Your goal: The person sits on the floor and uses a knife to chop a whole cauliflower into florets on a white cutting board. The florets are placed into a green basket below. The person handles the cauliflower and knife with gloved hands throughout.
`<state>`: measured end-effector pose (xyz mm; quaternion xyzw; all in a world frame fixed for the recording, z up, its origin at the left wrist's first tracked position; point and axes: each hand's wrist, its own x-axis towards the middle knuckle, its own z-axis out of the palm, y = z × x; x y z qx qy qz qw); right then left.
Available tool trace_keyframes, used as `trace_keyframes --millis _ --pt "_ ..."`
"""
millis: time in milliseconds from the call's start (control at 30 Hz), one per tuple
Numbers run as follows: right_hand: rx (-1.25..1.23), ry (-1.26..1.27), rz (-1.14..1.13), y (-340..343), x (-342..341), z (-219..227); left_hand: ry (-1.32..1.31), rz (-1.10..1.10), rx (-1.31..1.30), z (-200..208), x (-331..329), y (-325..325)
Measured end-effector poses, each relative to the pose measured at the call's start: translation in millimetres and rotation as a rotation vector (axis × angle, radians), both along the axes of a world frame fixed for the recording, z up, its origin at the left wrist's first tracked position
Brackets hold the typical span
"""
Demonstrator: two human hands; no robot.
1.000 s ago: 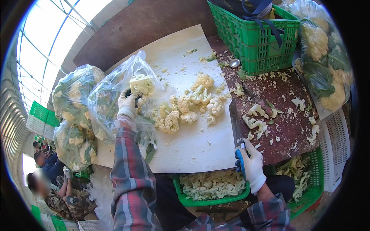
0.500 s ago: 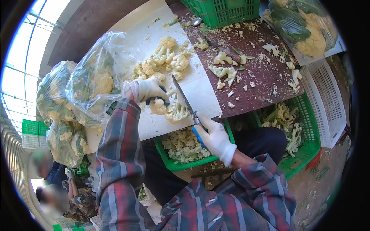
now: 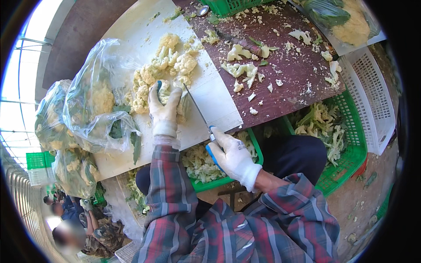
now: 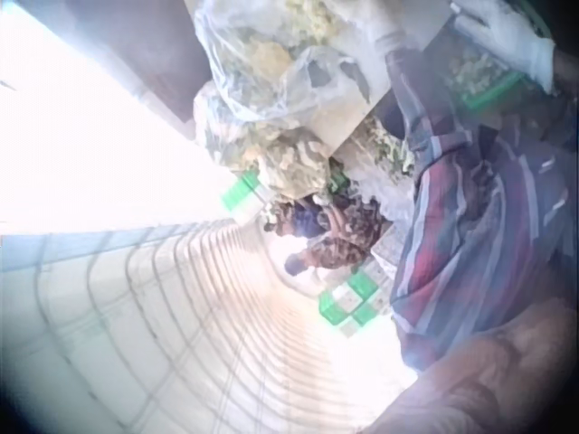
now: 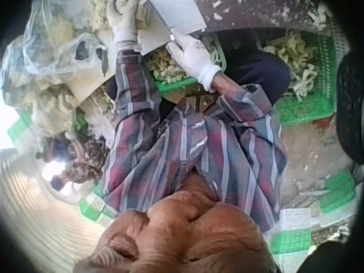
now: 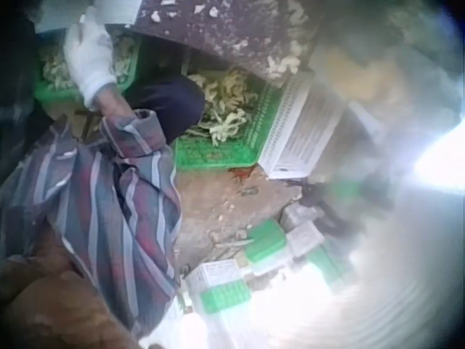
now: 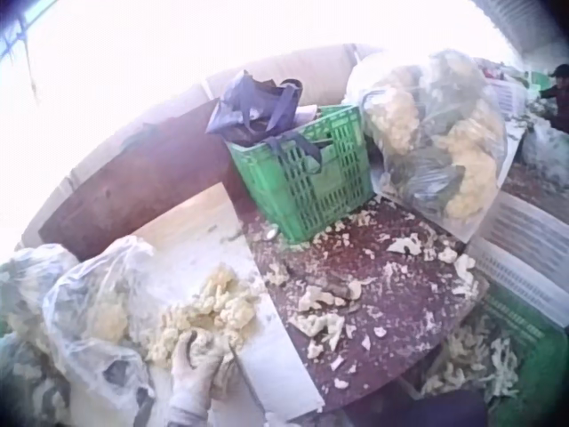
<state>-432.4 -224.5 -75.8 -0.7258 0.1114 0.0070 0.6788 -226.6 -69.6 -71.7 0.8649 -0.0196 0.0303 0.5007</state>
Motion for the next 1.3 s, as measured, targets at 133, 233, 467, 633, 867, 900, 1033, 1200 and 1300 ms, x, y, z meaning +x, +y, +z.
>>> trace_keyframes --millis 133,233,467,633,867,900,1033,1200,1300 --pt "0.239 0.115 -0.031 -11.5 3.1 10.8 0.111 -0.203 -0.31 7.3 9.6 21.9" --pt "0.25 0.043 -0.068 -16.3 1.3 17.4 0.041 -0.193 -0.397 -3.3 -1.3 21.3" --pt "0.302 0.048 -0.027 -12.0 -4.7 25.1 -0.089 -0.172 -0.501 -28.0 -5.3 26.4" --pt "0.169 -0.082 -0.026 -6.6 -7.1 22.8 -0.124 -0.138 -0.434 -32.5 -11.0 20.9" --pt "0.111 -0.082 0.02 -11.1 -5.4 30.6 -0.19 -0.131 -0.323 -32.1 -9.2 19.9" --pt "0.135 -0.045 0.036 -12.4 -4.9 35.3 -0.257 -0.159 -0.236 -35.5 -7.3 23.1" --pt "0.145 0.007 0.06 -11.0 -1.7 43.3 -0.227 -0.12 -0.276 -35.3 -8.8 21.0" --pt "0.063 -0.036 -0.008 8.4 -0.4 45.3 -0.236 -0.136 -0.266 -41.0 -9.3 23.3" --pt "0.046 -0.049 -0.053 18.1 1.5 46.5 -0.083 -0.046 -0.462 -34.1 -11.6 13.9"
